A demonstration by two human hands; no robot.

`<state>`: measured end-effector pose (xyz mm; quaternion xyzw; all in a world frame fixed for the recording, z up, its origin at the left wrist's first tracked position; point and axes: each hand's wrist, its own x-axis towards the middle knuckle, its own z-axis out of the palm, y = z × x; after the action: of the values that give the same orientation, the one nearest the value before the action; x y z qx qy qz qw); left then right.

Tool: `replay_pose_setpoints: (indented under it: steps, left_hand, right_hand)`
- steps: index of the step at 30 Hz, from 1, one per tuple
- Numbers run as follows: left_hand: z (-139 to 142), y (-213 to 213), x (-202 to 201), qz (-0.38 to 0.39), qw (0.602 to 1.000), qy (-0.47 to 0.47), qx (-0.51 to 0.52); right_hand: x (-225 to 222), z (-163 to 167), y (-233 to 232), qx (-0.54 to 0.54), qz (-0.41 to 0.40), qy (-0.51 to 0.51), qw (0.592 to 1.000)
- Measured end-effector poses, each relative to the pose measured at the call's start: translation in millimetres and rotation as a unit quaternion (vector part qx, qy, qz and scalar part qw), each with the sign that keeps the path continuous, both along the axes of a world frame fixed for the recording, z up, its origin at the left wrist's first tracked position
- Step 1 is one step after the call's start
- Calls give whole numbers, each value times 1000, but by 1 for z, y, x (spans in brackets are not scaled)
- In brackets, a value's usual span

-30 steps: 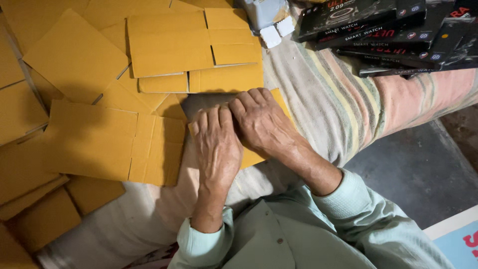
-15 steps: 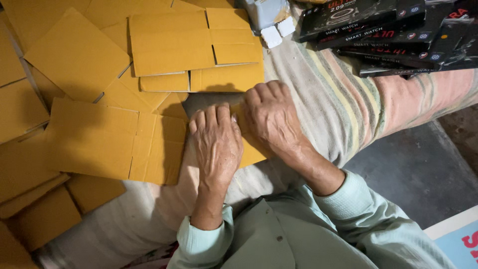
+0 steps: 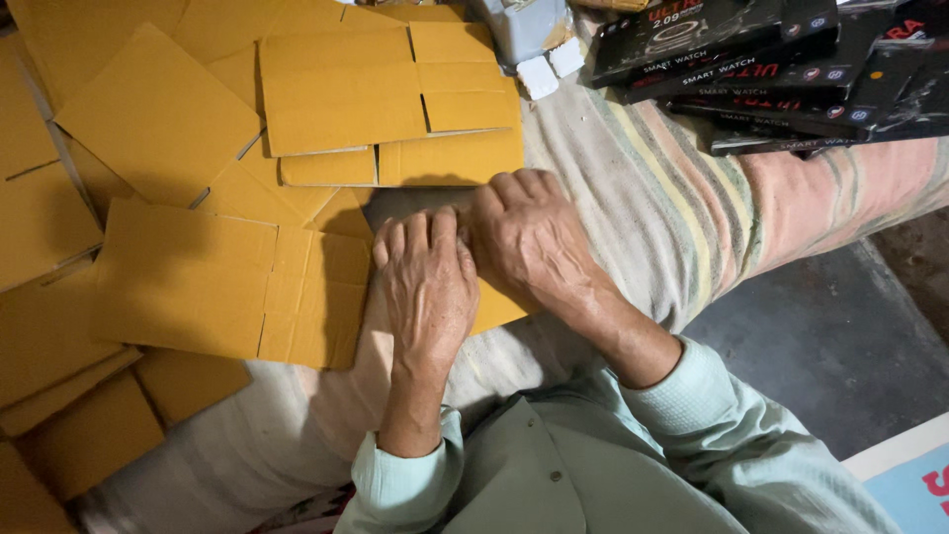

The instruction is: The person folds flat yellow cardboard cartons into open boxes, pressing the creases and side flaps flat with both hands, and stacks the finished boxes with a pile of folded cartons on the padded work surface.

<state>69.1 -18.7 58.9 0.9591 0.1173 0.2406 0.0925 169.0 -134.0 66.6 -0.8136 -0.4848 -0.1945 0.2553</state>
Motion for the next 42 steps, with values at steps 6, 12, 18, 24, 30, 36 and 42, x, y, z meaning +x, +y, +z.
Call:
replay_pose_setpoints:
  steps: [6,12,18,24,30,36,42]
  left_hand:
    - [-3,3,-3,-11,1000,13,-1]
    - [-5,1,-17,8,999,45,15]
    - [-6,1,-21,4,998,39,-43]
    - [-7,8,-17,-5,998,36,-59]
    - [-9,9,-18,-10,996,35,-76]
    - [-12,11,-18,-12,996,24,-86]
    - [-14,9,-18,-11,996,16,-87]
  right_hand:
    - [0,3,-1,24,85,5,996]
    - [-1,4,-2,-12,52,27,998]
    - [2,-1,0,-71,22,55,996]
    - [-6,-11,4,-67,19,24,997]
    - [2,-16,-12,-138,-32,16,990]
    - [9,-19,-27,-129,-69,35,989]
    - [8,-25,-23,-123,-59,-6,991]
